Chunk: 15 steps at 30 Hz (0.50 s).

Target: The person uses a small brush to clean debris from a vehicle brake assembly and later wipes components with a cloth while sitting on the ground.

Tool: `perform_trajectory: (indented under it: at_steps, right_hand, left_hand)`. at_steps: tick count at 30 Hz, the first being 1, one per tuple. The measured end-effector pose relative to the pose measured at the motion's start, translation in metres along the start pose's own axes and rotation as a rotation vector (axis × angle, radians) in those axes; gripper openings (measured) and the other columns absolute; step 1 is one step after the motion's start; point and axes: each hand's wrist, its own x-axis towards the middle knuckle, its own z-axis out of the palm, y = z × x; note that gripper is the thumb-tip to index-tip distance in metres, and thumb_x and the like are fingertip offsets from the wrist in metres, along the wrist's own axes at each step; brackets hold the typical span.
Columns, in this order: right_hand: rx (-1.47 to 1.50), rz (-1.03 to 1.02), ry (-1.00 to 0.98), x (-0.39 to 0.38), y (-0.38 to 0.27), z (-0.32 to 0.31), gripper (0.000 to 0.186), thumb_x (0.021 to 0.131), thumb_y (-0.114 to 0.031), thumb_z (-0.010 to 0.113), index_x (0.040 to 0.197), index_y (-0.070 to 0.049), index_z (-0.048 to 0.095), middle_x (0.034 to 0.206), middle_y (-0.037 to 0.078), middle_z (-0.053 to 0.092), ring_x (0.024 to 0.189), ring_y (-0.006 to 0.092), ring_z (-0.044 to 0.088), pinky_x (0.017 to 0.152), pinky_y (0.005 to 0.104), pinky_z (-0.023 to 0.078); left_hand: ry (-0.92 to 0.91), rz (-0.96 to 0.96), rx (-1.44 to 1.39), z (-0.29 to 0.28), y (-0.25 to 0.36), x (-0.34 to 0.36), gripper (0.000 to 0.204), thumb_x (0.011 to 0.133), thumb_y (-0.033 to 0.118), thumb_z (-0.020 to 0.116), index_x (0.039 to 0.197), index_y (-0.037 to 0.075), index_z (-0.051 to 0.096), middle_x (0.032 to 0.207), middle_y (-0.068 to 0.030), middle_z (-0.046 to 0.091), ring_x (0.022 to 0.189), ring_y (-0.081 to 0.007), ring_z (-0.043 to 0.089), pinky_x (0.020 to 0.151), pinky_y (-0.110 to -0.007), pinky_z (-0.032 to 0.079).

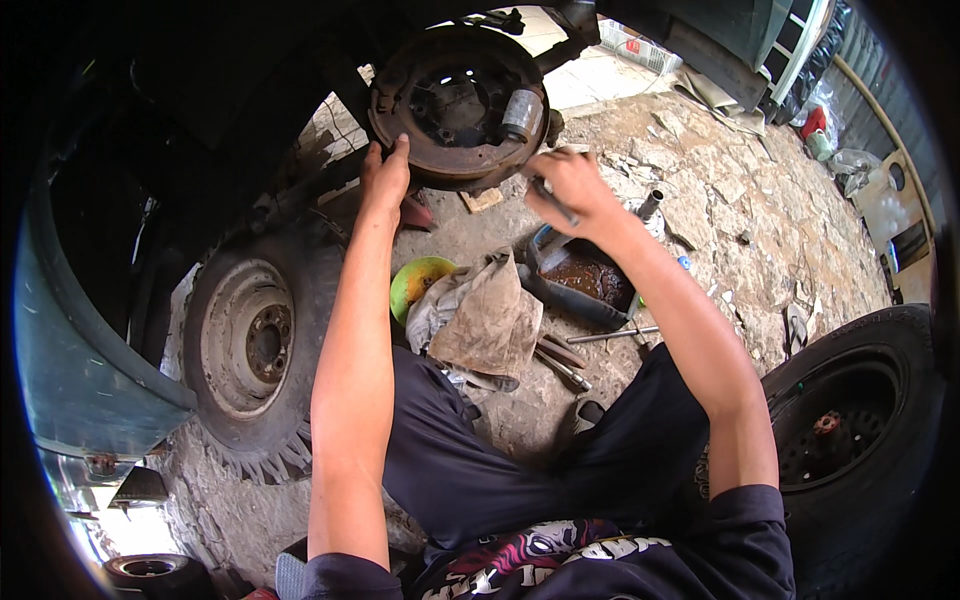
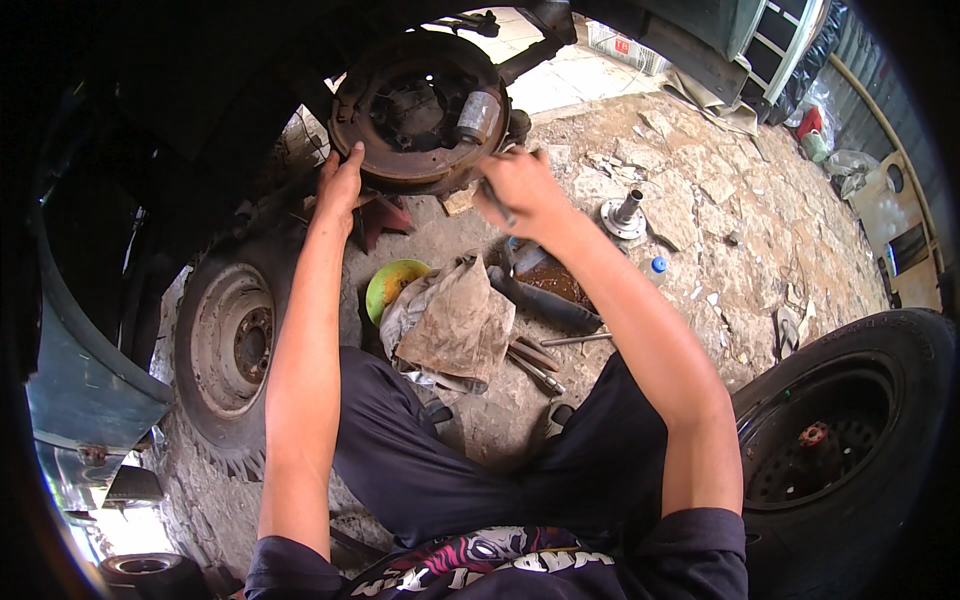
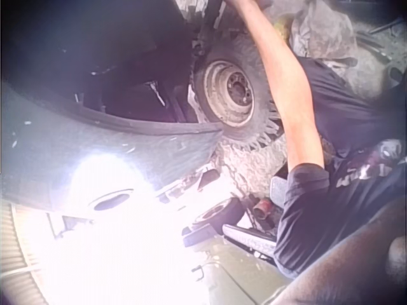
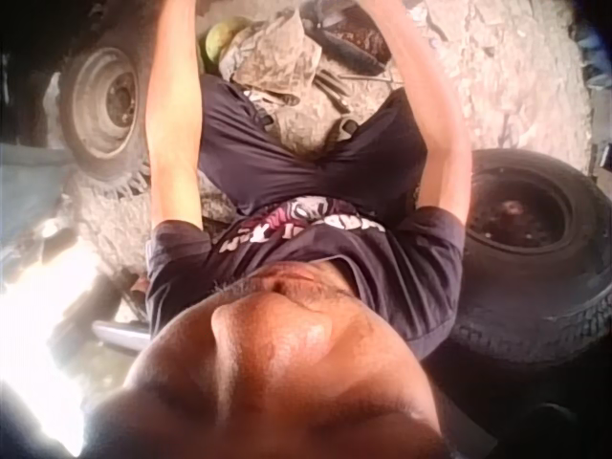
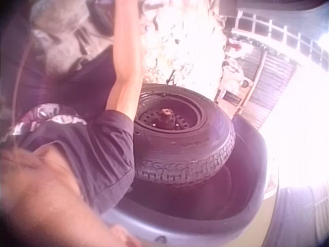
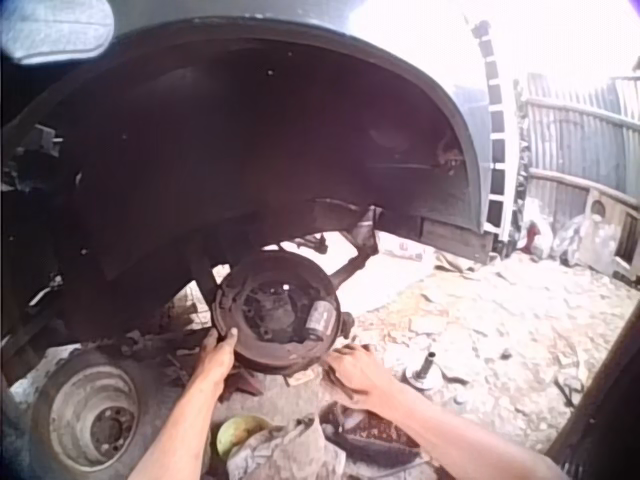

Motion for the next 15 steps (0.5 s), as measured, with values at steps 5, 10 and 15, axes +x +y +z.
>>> perform_trajectory:
  at_steps: [5,10,15]
  right_hand:
    - [-0.019,0.056,0.152,-0.005,0.010,-0.016,0.018,0.078,-0.011,0.061,0.091,0.001,0.063,0.076,0.022,0.064,0.081,0.0404,0.063,0.071,0.0474,0.048]
    - [0.125,-0.135,0.132,-0.002,-0.005,0.005,0.023,0.079,-0.008,0.064,0.099,0.003,0.067,0.082,0.023,0.067,0.083,0.0404,0.065,0.077,0.0423,0.052]
    - [0.304,0.181,0.069,-0.001,0.010,-0.005,0.025,0.083,-0.013,0.067,0.103,0.000,0.073,0.089,0.020,0.072,0.080,0.0281,0.071,0.074,0.0350,0.054]
  left_hand:
    - [-0.006,-0.009,0.011,0.006,0.000,-0.001,0.081,0.095,0.042,0.060,0.149,-0.008,0.027,0.155,-0.0245,0.033,0.144,-0.0309,0.033,0.116,-0.036,0.028]
    - [0.001,0.010,0.051,-0.002,-0.013,0.014,0.076,0.095,0.044,0.062,0.152,0.006,0.029,0.145,-0.0156,0.046,0.127,-0.0297,0.051,0.092,-0.050,0.052]
    - [-0.012,0.017,0.041,0.001,-0.013,0.015,0.076,0.095,0.043,0.062,0.152,0.006,0.028,0.145,-0.0157,0.045,0.127,-0.0300,0.051,0.092,-0.050,0.052]
